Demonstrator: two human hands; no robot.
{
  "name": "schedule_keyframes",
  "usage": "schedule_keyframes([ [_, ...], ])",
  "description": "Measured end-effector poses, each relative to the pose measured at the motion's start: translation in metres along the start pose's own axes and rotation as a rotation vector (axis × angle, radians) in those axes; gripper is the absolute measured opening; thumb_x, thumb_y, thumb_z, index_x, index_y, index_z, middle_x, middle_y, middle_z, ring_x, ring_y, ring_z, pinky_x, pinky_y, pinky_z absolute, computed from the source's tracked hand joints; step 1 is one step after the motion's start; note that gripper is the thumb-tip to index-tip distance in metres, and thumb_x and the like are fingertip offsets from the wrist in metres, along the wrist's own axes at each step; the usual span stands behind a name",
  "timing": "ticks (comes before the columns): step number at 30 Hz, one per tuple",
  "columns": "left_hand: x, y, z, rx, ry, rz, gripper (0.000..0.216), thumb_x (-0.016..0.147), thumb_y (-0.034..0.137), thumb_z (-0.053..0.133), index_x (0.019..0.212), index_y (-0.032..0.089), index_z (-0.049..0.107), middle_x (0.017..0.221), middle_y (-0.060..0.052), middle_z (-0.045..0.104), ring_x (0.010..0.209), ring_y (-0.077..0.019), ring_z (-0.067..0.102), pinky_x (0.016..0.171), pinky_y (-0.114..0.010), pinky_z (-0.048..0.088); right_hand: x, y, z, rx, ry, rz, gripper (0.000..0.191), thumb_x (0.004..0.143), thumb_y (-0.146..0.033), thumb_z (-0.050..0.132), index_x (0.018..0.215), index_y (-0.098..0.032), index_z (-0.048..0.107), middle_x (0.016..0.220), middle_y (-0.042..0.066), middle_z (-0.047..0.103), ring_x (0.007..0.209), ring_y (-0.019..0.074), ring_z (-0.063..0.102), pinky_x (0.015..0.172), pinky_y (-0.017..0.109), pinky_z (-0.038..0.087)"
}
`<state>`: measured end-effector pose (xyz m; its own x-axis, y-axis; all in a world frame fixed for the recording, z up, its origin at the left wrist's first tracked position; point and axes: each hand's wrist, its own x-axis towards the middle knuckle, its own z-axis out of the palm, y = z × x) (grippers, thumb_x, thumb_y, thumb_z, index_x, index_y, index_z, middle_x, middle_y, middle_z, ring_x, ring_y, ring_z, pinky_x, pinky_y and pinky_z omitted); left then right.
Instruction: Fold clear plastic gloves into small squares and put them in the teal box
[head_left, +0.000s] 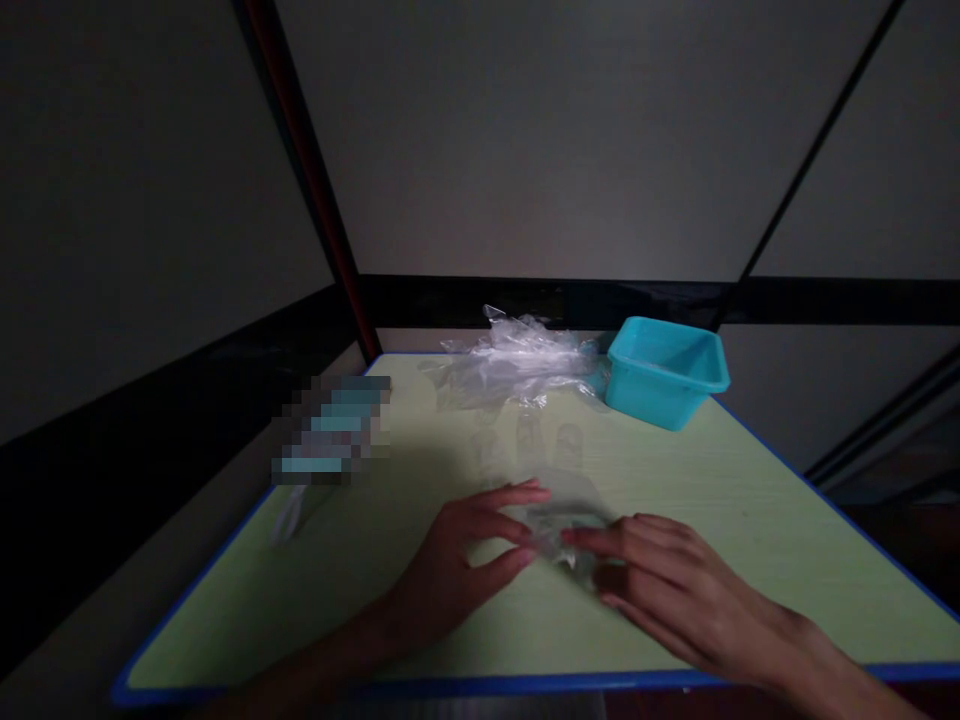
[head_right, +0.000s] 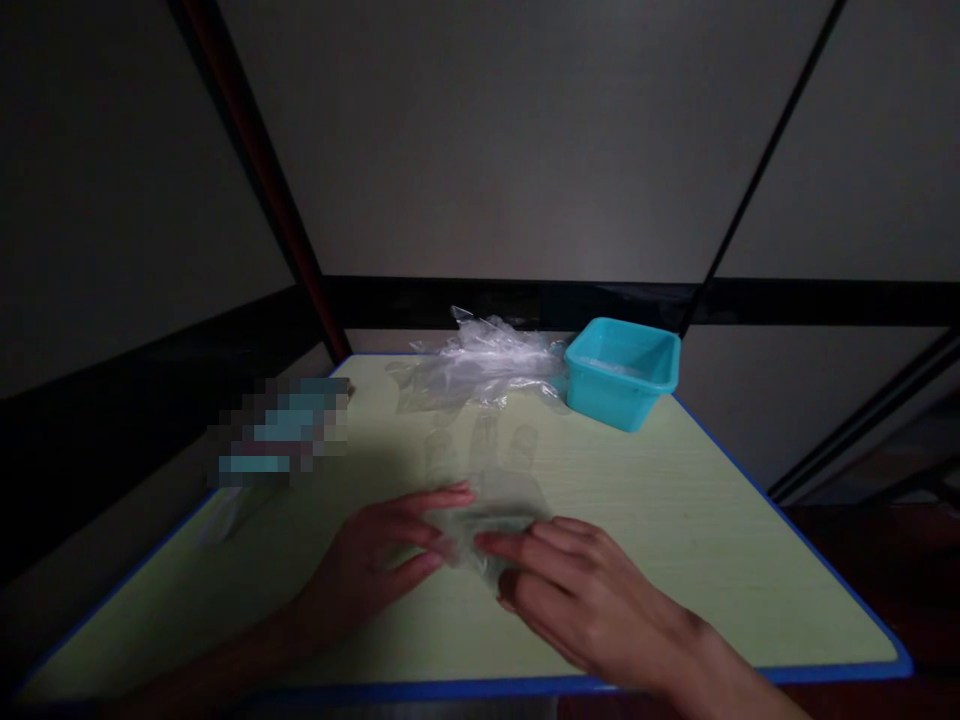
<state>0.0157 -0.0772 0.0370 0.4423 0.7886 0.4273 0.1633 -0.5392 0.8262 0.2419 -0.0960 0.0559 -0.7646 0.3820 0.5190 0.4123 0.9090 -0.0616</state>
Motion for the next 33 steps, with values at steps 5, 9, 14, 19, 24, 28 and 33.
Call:
schedule_keyframes([
  [5, -0.03, 0.005, 0.008, 0.261, -0.125, 0.122, 0.013, 0.072, 0.008, 0.057, 0.074, 0.018, 0.065, 0.112, -0.004, 0.059, 0.11, -0.0181, 0.049, 0.097, -0.033, 0.035, -0.019, -0.023, 0.018, -0.132, 0.014, -0.071, 0.034, 0.093, -0.018, 0.027, 0.076, -0.018, 0.056, 0.108, 0.0, 0.061, 0.074, 0.0123, 0.053, 0.066, 0.028, 0.042],
  [9, -0.042, 0.008, 0.004, 0.388, -0.218, 0.207, 0.018, 0.074, 0.006, 0.053, 0.08, 0.018, 0.064, 0.119, -0.003, 0.054, 0.115, -0.0172, 0.044, 0.098, -0.032, 0.034, -0.025, -0.036, 0.027, -0.159, 0.102, -0.073, 0.038, 0.094, -0.02, 0.025, 0.07, -0.02, 0.055, 0.097, -0.004, 0.065, 0.069, 0.0102, 0.052, 0.066, 0.026, 0.039],
  [14, -0.044, 0.013, -0.005, 0.483, -0.427, 0.297, 0.016, 0.076, 0.009, 0.053, 0.087, 0.018, 0.061, 0.122, -0.003, 0.052, 0.116, -0.0158, 0.043, 0.098, -0.028, 0.034, -0.031, -0.041, 0.029, -0.107, 0.139, -0.055, 0.042, 0.095, -0.022, 0.02, 0.075, -0.022, 0.056, 0.075, -0.005, 0.066, 0.062, 0.0085, 0.051, 0.068, 0.024, 0.037],
  [19, -0.048, 0.016, -0.006, 0.582, -0.568, 0.345, 0.01, 0.08, 0.016, 0.053, 0.087, 0.018, 0.06, 0.12, -0.003, 0.053, 0.114, -0.0157, 0.045, 0.097, -0.027, 0.035, -0.044, -0.039, 0.032, -0.123, 0.094, -0.092, 0.048, 0.095, -0.018, 0.013, 0.079, -0.022, 0.057, 0.063, -0.005, 0.064, 0.054, 0.0087, 0.048, 0.066, 0.024, 0.037],
  [24, -0.047, 0.022, -0.01, 0.599, -0.636, 0.353, 0.028, 0.079, 0.012, 0.05, 0.106, 0.017, 0.054, 0.124, -0.005, 0.05, 0.118, -0.0136, 0.04, 0.1, -0.023, 0.03, -0.053, -0.029, 0.027, -0.199, 0.073, -0.175, 0.033, 0.093, -0.017, 0.028, 0.085, -0.02, 0.06, 0.082, -0.002, 0.068, 0.069, 0.009, 0.055, 0.07, 0.025, 0.038],
  [28, -0.049, 0.019, -0.012, 0.686, -0.665, 0.25, 0.06, 0.076, 0.022, 0.053, 0.131, 0.016, 0.03, 0.141, -0.009, 0.022, 0.128, -0.0209, 0.02, 0.104, -0.033, 0.022, -0.051, -0.023, 0.017, -0.32, -0.155, -0.209, 0.03, 0.089, -0.013, 0.034, 0.112, -0.013, 0.053, 0.118, 0.004, 0.056, 0.105, 0.0154, 0.049, 0.08, 0.029, 0.041],
  [33, -0.053, 0.007, -0.008, 0.743, -0.613, 0.111, 0.088, 0.071, 0.041, 0.059, 0.138, 0.013, 0.008, 0.143, -0.011, 0.005, 0.13, -0.0266, 0.009, 0.105, -0.04, 0.018, -0.045, -0.02, 0.018, -0.369, -0.31, -0.098, 0.049, 0.086, -0.028, 0.044, 0.13, -0.007, 0.034, 0.135, 0.01, 0.034, 0.123, 0.0222, 0.031, 0.09, 0.035, 0.041],
])
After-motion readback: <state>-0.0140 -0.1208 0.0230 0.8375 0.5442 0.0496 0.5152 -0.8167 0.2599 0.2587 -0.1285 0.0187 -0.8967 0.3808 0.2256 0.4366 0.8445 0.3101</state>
